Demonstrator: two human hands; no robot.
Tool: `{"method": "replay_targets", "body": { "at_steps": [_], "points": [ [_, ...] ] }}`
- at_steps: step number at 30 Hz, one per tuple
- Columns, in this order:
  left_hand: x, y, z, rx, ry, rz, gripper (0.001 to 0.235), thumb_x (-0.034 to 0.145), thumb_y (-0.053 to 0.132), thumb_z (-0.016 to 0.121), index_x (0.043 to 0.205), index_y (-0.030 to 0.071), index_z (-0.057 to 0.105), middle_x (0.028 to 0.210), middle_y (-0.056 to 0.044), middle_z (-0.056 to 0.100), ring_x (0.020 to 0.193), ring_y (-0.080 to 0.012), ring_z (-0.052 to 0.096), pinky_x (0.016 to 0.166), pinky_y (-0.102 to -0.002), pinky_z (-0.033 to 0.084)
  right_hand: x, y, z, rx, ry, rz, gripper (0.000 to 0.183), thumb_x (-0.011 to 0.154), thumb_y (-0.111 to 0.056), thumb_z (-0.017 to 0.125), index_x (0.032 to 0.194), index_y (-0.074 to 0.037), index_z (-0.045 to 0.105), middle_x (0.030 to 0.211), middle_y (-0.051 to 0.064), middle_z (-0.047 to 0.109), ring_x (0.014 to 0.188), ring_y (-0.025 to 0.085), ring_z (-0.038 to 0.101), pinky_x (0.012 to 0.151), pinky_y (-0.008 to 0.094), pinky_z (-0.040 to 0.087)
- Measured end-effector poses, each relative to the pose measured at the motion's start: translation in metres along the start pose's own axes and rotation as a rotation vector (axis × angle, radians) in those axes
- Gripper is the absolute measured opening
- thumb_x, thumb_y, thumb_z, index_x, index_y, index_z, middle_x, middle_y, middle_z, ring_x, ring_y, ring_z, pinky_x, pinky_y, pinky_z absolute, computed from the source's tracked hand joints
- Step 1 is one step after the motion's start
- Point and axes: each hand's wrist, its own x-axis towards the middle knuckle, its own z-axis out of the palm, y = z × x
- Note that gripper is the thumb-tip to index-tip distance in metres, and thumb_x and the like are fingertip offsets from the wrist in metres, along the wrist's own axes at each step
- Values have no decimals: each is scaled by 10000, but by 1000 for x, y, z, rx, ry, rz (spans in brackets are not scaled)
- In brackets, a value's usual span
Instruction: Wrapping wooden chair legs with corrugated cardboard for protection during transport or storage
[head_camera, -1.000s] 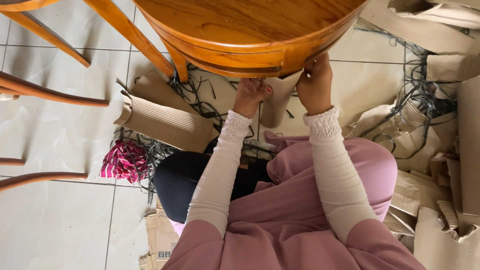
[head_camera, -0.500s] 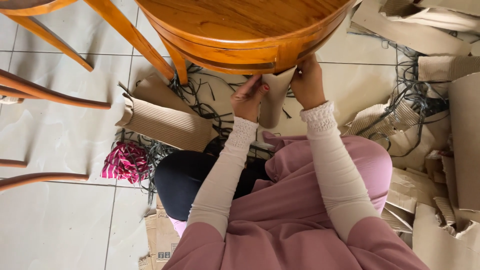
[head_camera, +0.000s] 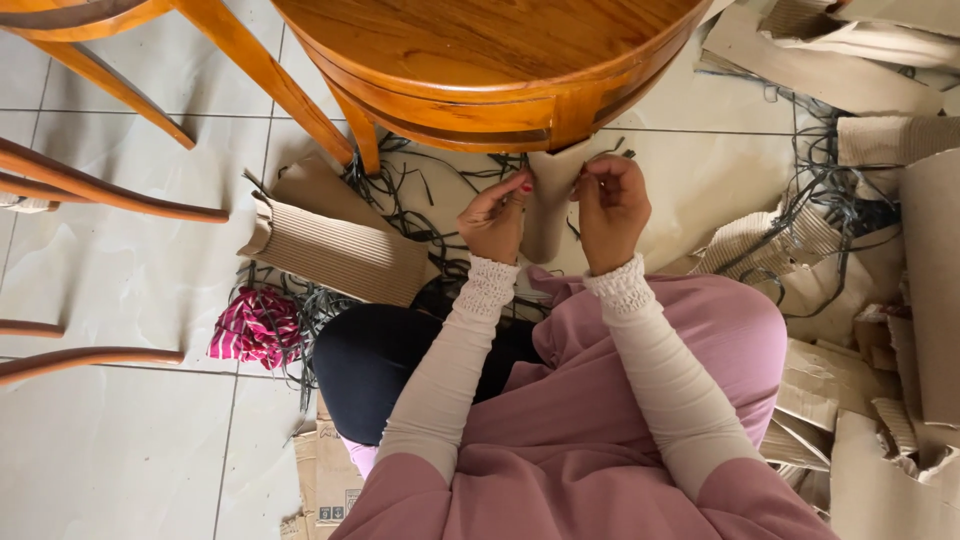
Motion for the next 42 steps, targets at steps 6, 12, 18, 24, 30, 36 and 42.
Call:
{"method": "replay_targets", "body": {
  "at_steps": [6,12,18,24,30,36,42],
  "points": [
    [7,2,-6,-13,-56,108,103,817,41,879,896,26,815,864,-152,792,948,-277,750,910,-418,594,-3,-14,-2,-36,-60,-179,140,945,197,640,952,59,621,936,187,648,773,259,715,650,352,613],
    [11,25,-11,-1,-157,222,68,833,-23,838,882,10,805,832,-154,785,932,-283,747,883,-438,597,-5,-24,-2,-163,-140,-293,126,893,178,744,934,61,728,926,188,692,823,298,740,642,347,626],
    [16,47,-6,-18,-225,318,69,844,-40,818,865,26,810,779,-106,773,854,-241,765,871,-427,596,-3,-41,-10,-225,-270,-384,176,864,188,751,982,57,757,999,219,715,914,362,735,724,430,623],
    [12,47,-8,15,-332,453,110,902,-38,758,928,54,812,775,-80,764,819,-243,755,953,-496,551,-1,-37,-15,-202,-282,-365,228,902,220,687,1000,37,782,960,192,740,853,347,747,720,426,624],
    [8,47,-1,223,-327,735,95,931,149,772,931,226,828,765,75,732,889,-164,668,1169,-460,323,7,-16,-5,-100,-316,-366,156,943,131,688,1053,58,772,906,191,709,812,349,729,675,418,602],
    [15,50,1,104,-396,741,167,942,67,730,1029,170,830,806,4,767,939,-223,677,1005,-391,522,9,0,-10,-38,-346,-331,127,968,101,679,999,31,780,900,182,705,797,319,710,687,408,579],
    [38,61,-4,71,-430,641,182,961,105,721,1134,95,779,1112,-96,704,1019,-296,693,863,-422,585,7,-9,-9,1,-303,-171,209,905,192,665,970,28,778,896,160,693,770,216,655,654,336,533]
  ]
}}
